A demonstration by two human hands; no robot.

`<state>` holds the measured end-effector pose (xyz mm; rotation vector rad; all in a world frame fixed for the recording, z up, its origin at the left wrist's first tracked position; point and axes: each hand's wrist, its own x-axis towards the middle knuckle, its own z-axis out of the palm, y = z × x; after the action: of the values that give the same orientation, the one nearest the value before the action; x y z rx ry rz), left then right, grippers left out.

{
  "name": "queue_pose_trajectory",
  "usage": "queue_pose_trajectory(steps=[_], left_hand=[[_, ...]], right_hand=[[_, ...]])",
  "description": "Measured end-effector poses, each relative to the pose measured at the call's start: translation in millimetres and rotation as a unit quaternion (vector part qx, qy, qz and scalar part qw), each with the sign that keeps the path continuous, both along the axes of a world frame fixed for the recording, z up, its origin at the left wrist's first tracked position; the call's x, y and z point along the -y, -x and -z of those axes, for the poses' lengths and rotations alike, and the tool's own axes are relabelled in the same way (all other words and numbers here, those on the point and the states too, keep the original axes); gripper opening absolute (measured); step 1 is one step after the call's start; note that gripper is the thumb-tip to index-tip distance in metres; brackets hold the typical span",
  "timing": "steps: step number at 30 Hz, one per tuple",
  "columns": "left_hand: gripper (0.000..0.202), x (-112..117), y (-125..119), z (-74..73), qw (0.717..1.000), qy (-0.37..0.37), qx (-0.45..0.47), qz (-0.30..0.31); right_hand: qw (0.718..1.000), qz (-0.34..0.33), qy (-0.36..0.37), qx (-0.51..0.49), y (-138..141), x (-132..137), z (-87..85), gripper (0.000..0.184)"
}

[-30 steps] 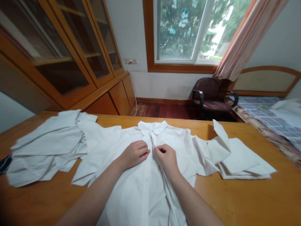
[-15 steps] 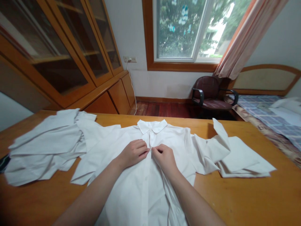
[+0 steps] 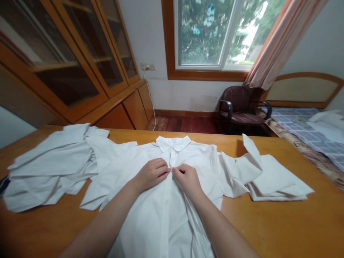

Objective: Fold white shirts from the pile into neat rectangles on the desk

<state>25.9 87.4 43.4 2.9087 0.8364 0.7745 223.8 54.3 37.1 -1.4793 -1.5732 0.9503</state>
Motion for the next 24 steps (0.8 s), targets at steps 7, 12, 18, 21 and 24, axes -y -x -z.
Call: queue_pose_trajectory(steps=[7, 12, 18, 21, 24], left_hand=[[0.022, -0.8, 3.8, -3.1, 0.999, 0.031, 0.031, 0.003], [0.025, -1.3, 4.8, -2.3, 0.999, 0.041, 0.031, -0.001], [0.024, -1.6, 4.4, -0.9, 0.998, 0.048, 0.038, -0.006], [0.023, -2.2, 5.1, 0.5, 0.997, 0.057, 0.043, -0.008], [0.021, -2.8, 5.9, 1.7, 0.997, 0.064, 0.049, -0.014]], right_hand=[[1.0, -0.013, -0.009, 0.01, -2.1, -1.1, 2.9, 0.034], [1.0, -0.021, -0.018, 0.01, -2.8, -1.2, 3.5, 0.036], [0.999, -0.026, -0.018, 0.014, -2.4, -1.5, 3.9, 0.036], [0.999, -0.027, -0.018, 0.022, -2.0, -1.1, 2.8, 0.036], [0.999, -0.029, -0.024, 0.025, -1.8, -0.6, 1.8, 0.039]])
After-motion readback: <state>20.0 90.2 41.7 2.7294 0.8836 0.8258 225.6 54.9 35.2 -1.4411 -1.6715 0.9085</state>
